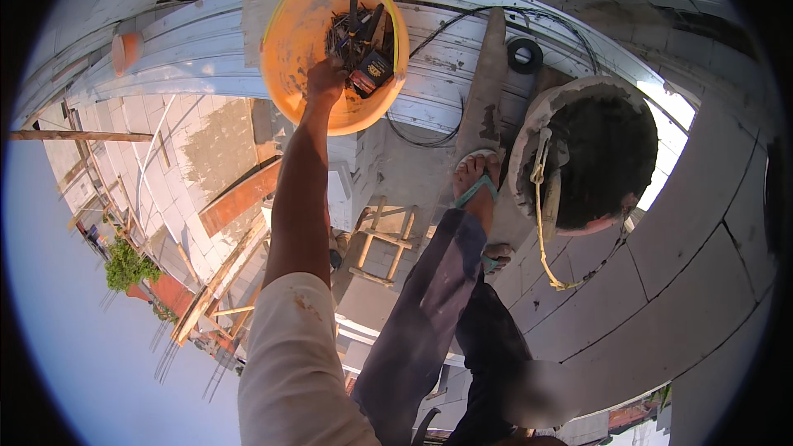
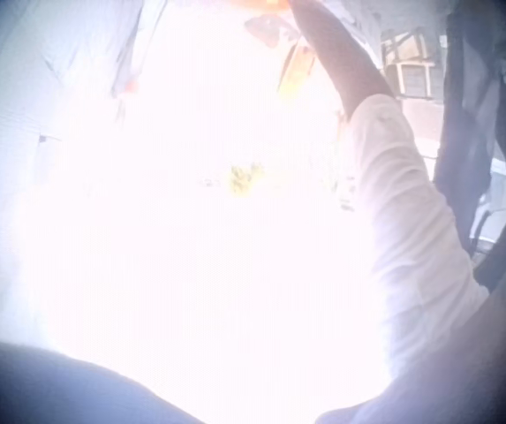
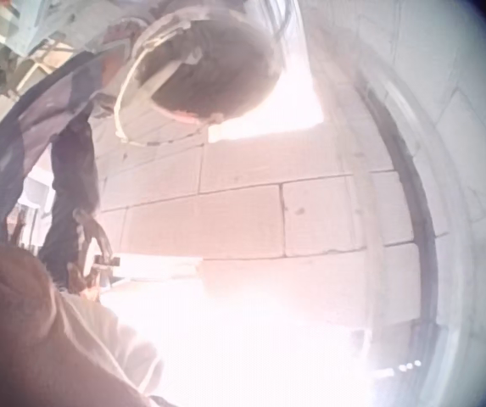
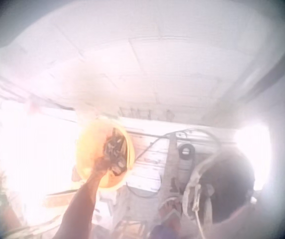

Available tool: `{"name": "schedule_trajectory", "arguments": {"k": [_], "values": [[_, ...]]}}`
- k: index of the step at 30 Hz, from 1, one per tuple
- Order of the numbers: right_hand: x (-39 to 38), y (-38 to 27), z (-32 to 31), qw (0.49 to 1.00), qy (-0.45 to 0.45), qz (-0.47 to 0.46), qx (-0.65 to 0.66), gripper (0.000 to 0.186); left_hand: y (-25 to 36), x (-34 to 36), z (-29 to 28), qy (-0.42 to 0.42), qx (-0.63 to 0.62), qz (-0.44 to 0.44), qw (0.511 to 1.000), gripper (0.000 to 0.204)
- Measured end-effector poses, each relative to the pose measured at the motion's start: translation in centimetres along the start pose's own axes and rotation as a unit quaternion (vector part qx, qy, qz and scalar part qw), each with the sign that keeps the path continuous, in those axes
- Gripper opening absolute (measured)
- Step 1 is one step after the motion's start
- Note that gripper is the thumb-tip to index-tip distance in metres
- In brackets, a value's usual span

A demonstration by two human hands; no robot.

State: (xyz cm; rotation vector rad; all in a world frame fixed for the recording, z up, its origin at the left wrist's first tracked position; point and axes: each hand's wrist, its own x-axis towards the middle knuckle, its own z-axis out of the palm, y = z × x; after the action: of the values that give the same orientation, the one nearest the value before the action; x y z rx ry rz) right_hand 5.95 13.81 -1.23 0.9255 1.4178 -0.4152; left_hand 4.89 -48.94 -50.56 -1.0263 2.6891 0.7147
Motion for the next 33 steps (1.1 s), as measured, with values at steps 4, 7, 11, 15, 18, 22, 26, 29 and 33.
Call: {"name": "schedule_trajectory", "arguments": {"k": [4,7,11,15,18,22,26,29,33], "values": [[0.2,0.3,-0.4,1.000,0.006,0.016,0.004,0.041,-1.8,0.9,1.4,0.000,0.006,0.005,1.000,0.025],[-0.4,0.6,0.1,0.999,0.017,0.032,0.023,0.042,2.0,0.9,0.1,-0.020,0.097,-0.064,0.993,0.024],[-2.0,1.0,-0.5,0.999,0.006,0.026,0.033,0.042,2.0,-1.5,-4.4,-0.033,-0.149,-0.127,0.980,0.020],[-5.5,2.3,-1.2,0.998,-0.008,0.011,0.053,0.043,3.3,-4.7,-10.4,-0.020,-0.300,-0.206,0.931,0.016],[-8.8,4.3,-2.0,0.997,-0.029,0.006,0.077,0.044,6.6,-7.4,-15.7,0.013,-0.509,-0.233,0.829,0.011],[-9.5,7.6,-2.4,0.985,-0.090,-0.048,0.140,0.038,17.5,-14.7,-22.3,0.042,-0.593,-0.200,0.779,0.007],[-13.3,5.5,-2.5,0.985,-0.028,-0.148,0.085,0.032,24.9,-24.9,-27.7,-0.059,-0.669,-0.245,0.699,0.007],[-16.6,4.8,-2.9,0.939,0.086,-0.319,-0.098,0.034,30.0,-32.4,-30.4,-0.131,-0.724,-0.241,0.633,0.011],[-21.4,3.6,-2.5,0.857,0.016,-0.495,0.146,0.040,40.1,-37.0,-36.4,-0.253,-0.732,-0.246,0.583,0.012]]}}
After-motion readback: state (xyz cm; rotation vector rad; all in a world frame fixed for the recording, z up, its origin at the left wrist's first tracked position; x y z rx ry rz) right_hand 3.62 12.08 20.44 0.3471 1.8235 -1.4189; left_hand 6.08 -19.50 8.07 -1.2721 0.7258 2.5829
